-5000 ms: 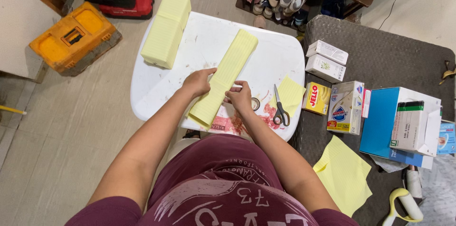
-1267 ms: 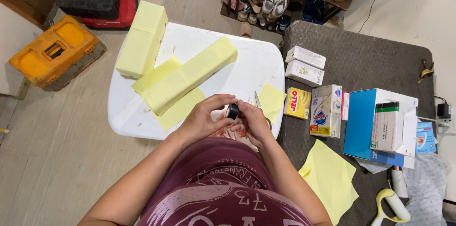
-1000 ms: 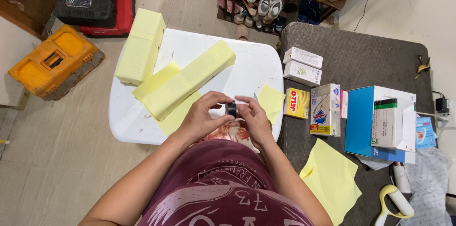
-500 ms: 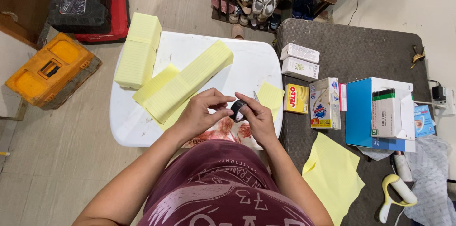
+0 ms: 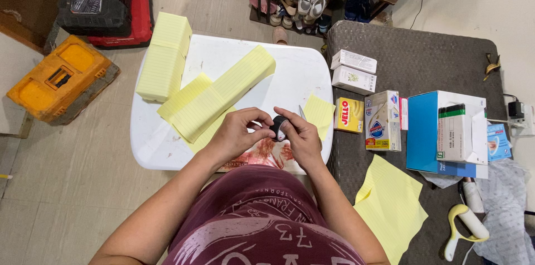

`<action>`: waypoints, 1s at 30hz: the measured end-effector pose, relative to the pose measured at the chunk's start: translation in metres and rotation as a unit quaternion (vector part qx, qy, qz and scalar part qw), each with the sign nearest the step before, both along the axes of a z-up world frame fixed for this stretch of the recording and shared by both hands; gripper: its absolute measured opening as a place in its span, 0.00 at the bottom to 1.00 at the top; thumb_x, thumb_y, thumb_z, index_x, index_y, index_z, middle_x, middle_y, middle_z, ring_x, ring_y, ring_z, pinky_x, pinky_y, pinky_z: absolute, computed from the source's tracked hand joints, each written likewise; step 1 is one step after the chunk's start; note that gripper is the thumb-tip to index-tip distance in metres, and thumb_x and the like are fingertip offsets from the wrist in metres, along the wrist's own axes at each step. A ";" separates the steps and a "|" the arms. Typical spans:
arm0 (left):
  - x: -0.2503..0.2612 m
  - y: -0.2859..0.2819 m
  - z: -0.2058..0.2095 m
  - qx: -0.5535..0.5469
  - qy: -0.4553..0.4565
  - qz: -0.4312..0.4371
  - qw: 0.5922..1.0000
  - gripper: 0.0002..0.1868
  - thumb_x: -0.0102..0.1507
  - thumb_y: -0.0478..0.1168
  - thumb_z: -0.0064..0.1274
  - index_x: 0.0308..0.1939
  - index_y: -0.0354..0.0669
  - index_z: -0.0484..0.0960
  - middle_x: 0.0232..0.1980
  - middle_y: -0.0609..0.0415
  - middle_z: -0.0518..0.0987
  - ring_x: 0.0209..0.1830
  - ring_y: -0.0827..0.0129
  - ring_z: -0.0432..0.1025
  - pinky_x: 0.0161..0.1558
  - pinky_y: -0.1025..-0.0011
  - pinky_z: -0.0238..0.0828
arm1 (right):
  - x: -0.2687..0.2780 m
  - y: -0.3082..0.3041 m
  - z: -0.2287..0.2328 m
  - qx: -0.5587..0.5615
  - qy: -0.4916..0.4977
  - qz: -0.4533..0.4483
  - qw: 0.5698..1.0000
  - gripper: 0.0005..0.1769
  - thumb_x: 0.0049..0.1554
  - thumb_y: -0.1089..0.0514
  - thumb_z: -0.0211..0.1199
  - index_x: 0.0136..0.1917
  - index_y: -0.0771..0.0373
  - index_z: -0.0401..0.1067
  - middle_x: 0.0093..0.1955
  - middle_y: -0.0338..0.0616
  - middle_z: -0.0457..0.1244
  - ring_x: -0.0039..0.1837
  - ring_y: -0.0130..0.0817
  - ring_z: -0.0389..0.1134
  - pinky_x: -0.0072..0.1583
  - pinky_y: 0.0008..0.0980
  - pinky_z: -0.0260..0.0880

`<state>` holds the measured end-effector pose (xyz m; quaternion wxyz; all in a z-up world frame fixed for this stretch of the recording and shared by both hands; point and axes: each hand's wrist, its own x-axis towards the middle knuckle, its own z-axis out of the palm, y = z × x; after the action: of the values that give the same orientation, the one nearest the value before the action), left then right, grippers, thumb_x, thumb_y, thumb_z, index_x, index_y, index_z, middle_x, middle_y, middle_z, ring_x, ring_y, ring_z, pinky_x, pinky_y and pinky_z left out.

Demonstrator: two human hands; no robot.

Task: The person folds yellow lined paper sheets and secures them with black tape to form rectangular blocks. They use scissors to cut the tape and additional paper pieces, then stack the finished blocks on a white table.

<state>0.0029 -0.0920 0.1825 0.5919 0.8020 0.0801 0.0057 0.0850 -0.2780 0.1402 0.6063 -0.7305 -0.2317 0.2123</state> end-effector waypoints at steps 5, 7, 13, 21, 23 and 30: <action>0.003 -0.003 -0.008 -0.033 -0.005 0.012 0.999 0.10 0.57 0.39 0.65 0.40 0.40 0.86 0.40 0.59 0.86 0.40 0.76 0.81 0.46 0.73 0.80 | -0.003 0.006 -0.007 0.013 -0.008 -0.035 0.999 0.15 0.66 0.65 0.54 0.62 0.65 0.76 0.46 0.39 0.70 0.47 0.21 0.67 0.50 0.22 0.69; 0.004 -0.004 -0.009 -0.046 -0.027 0.010 0.999 0.10 0.57 0.38 0.65 0.40 0.39 0.86 0.40 0.58 0.86 0.40 0.75 0.80 0.46 0.72 0.79 | -0.003 0.006 -0.009 0.005 -0.017 -0.046 0.999 0.14 0.66 0.65 0.54 0.61 0.65 0.77 0.45 0.39 0.70 0.45 0.21 0.66 0.47 0.22 0.68; 0.000 -0.008 0.000 -0.006 -0.039 0.018 0.999 0.08 0.60 0.38 0.65 0.37 0.38 0.84 0.38 0.56 0.85 0.39 0.73 0.80 0.46 0.73 0.79 | -0.003 0.006 -0.010 0.048 -0.028 -0.047 0.997 0.13 0.67 0.63 0.54 0.62 0.66 0.75 0.48 0.38 0.71 0.47 0.20 0.68 0.49 0.21 0.71; 0.001 -0.007 0.013 -0.019 -0.087 0.028 0.996 0.11 0.58 0.38 0.65 0.42 0.39 0.85 0.43 0.57 0.83 0.42 0.73 0.80 0.44 0.74 0.80 | -0.002 0.007 -0.001 0.051 -0.021 -0.051 0.997 0.14 0.68 0.62 0.53 0.63 0.65 0.75 0.47 0.39 0.69 0.46 0.21 0.68 0.45 0.23 0.75; 0.000 -0.007 0.012 -0.017 -0.083 0.029 0.996 0.10 0.59 0.38 0.65 0.41 0.39 0.85 0.42 0.57 0.83 0.42 0.73 0.80 0.44 0.74 0.80 | -0.002 0.007 -0.001 0.057 0.003 -0.051 0.997 0.14 0.67 0.62 0.53 0.62 0.64 0.74 0.46 0.38 0.69 0.45 0.20 0.69 0.45 0.23 0.76; 0.000 -0.006 0.007 0.031 -0.030 0.017 0.999 0.09 0.59 0.41 0.66 0.37 0.40 0.85 0.39 0.57 0.84 0.41 0.73 0.80 0.44 0.72 0.78 | 0.000 0.006 -0.007 0.040 -0.045 -0.046 0.997 0.14 0.67 0.62 0.55 0.63 0.64 0.76 0.46 0.37 0.69 0.45 0.19 0.65 0.46 0.20 0.68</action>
<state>0.0031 -0.0980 0.1892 0.5689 0.8178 0.0761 0.0425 0.0849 -0.2716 0.1336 0.6332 -0.7244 -0.2327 0.1417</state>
